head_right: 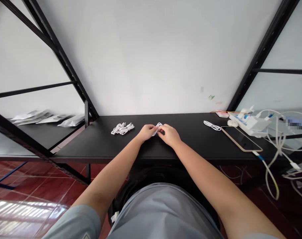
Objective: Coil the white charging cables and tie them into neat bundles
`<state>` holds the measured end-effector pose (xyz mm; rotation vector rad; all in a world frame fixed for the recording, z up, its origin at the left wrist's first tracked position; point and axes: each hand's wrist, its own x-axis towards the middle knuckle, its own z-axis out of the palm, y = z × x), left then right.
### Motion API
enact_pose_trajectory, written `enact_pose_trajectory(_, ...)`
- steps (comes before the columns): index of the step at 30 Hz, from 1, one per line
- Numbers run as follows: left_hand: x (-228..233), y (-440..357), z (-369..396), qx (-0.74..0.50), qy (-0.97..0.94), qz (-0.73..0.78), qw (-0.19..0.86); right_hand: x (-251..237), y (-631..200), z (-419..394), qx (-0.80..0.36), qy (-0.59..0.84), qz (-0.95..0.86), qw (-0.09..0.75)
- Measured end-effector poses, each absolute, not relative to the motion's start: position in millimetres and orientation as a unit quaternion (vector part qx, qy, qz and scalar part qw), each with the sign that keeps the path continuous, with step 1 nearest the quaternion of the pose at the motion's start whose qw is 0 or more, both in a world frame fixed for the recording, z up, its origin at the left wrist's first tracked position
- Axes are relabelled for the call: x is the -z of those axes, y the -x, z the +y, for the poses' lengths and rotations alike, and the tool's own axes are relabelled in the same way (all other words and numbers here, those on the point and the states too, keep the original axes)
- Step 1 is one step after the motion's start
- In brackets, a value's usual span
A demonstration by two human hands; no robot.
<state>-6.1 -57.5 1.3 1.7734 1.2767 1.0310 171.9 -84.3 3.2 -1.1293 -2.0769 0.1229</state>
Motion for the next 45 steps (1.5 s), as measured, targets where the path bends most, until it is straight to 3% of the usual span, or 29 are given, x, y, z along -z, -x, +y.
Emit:
enact_pose_trajectory(8, 3.2, 6.8, -52.4, -0.404, -0.686, 0.493, 0.352, -2.4, -167.2, -88.5, 0.057, 0.455, -0.821, 0.340)
enact_pose_trajectory(25, 3.9, 6.9, -54.0, -0.388, -0.730, 0.479, 0.295, -0.7, -170.1, -79.8, -0.075, 0.447, -0.799, 0.396)
enact_pose_trajectory(38, 1.5, 4.7, -57.0, -0.434, -0.678, 0.456, 0.380, 0.7, -169.3, -80.0, -0.043, 0.448, -0.805, 0.386)
enact_pose_trajectory(42, 2.2, 3.5, -56.6, -0.452, -0.659, 0.435, 0.414, 2.9, -169.6, -76.6, -0.103, 0.453, -0.788, 0.404)
enact_pose_trajectory(45, 1.8, 3.2, -57.4, -0.460, -0.649, 0.401, 0.455, 4.0, -171.8, -71.7, -0.210, 0.470, -0.754, 0.408)
